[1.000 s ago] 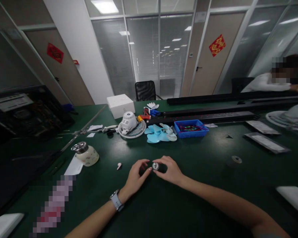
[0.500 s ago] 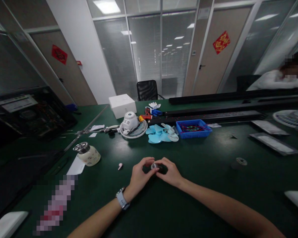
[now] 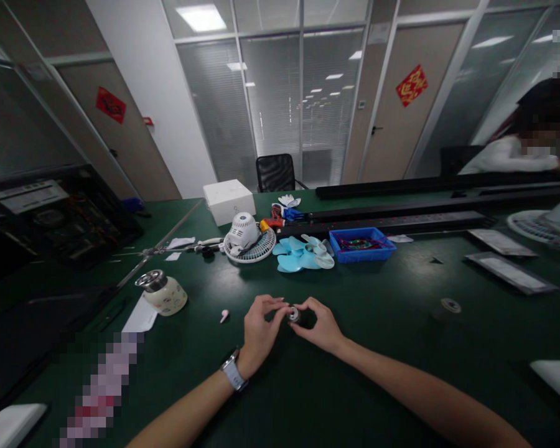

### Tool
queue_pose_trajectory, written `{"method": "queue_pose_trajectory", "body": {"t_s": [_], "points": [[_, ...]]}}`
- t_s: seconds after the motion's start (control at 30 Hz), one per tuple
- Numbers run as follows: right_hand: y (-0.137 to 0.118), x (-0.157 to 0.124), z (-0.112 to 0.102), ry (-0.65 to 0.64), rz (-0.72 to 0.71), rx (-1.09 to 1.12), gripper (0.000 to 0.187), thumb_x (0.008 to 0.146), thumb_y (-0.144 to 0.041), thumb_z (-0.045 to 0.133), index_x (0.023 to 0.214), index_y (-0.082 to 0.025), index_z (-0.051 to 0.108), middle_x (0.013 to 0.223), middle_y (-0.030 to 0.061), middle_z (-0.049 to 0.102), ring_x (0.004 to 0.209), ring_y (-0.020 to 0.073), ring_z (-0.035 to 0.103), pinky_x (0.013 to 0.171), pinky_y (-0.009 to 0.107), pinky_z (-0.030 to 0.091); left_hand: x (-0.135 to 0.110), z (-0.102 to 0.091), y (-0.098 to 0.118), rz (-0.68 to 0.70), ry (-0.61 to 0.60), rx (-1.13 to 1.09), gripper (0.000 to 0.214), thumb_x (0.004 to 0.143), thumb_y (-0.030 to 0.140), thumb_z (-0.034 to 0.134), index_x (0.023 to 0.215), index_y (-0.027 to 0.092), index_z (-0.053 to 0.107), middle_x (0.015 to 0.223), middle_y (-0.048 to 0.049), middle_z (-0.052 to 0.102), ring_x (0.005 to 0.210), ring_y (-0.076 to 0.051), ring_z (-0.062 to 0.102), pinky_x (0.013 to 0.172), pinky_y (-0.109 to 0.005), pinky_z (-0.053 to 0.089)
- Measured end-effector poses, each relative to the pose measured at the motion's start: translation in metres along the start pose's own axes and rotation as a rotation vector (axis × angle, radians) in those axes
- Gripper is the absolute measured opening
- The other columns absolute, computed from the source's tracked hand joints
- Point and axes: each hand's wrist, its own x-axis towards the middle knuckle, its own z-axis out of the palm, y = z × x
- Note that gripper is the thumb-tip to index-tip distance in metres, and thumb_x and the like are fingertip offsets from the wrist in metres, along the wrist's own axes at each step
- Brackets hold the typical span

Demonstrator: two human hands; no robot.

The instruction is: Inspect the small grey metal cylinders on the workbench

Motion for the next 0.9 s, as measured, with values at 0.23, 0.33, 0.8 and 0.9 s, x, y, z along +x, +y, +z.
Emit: {"method": "queue_pose_trajectory", "body": {"t_s": [0.23, 0.33, 0.8, 0.9], "points": [[0.007, -0.001, -0.003, 0.014, 0.077, -0.012, 0.026, 0.07, -0.033, 0.07, 0.086, -0.02, 0.055, 0.086, 0.0022, 0.064, 0.078, 0.017, 0.061, 0.072, 0.031, 0.048, 0.002, -0.02, -0.036, -0.137, -0.247, -0.091, 0.035, 0.076, 0.032, 0.072, 0.1, 0.021, 0.049, 0.086, -0.0008, 0.073, 0.087, -0.02, 0.071, 0.085, -0.038, 0.053], [0.006, 0.0, -0.002, 0.014, 0.081, -0.004, 0.027, 0.069, -0.031, 0.07, 0.088, -0.02, 0.055, 0.087, 0.0023, 0.064, 0.078, 0.0163, 0.061, 0.072, 0.03, 0.049, -0.002, -0.02, -0.047, -0.143, -0.358, -0.073, 0.05, 0.071, 0.035, 0.076, 0.111, 0.022, 0.049, 0.086, -0.0019, 0.074, 0.096, -0.022, 0.069, 0.092, -0.044, 0.049], [0.04, 0.016, -0.171, -0.22, 0.36, -0.774, 0.028, 0.068, -0.038, 0.068, 0.094, -0.026, 0.065, 0.084, 0.0002, 0.071, 0.076, 0.0198, 0.066, 0.066, 0.029, 0.046, 0.001, -0.027, -0.049, -0.189, -0.186, -0.034, 0.043, 0.093, 0.044, 0.041, 0.066, 0.018, 0.062, 0.079, -0.0047, 0.067, 0.083, -0.019, 0.062, 0.08, -0.031, 0.047], [0.06, 0.018, -0.228, -0.2, 0.575, -1.008, 0.028, 0.064, -0.036, 0.073, 0.088, -0.023, 0.069, 0.081, 0.0073, 0.071, 0.074, 0.0243, 0.066, 0.063, 0.032, 0.043, 0.001, -0.027, -0.05, -0.165, -0.177, -0.052, 0.038, 0.092, 0.04, 0.043, 0.07, 0.017, 0.064, 0.08, -0.0045, 0.066, 0.08, -0.018, 0.06, 0.075, -0.029, 0.046]]}}
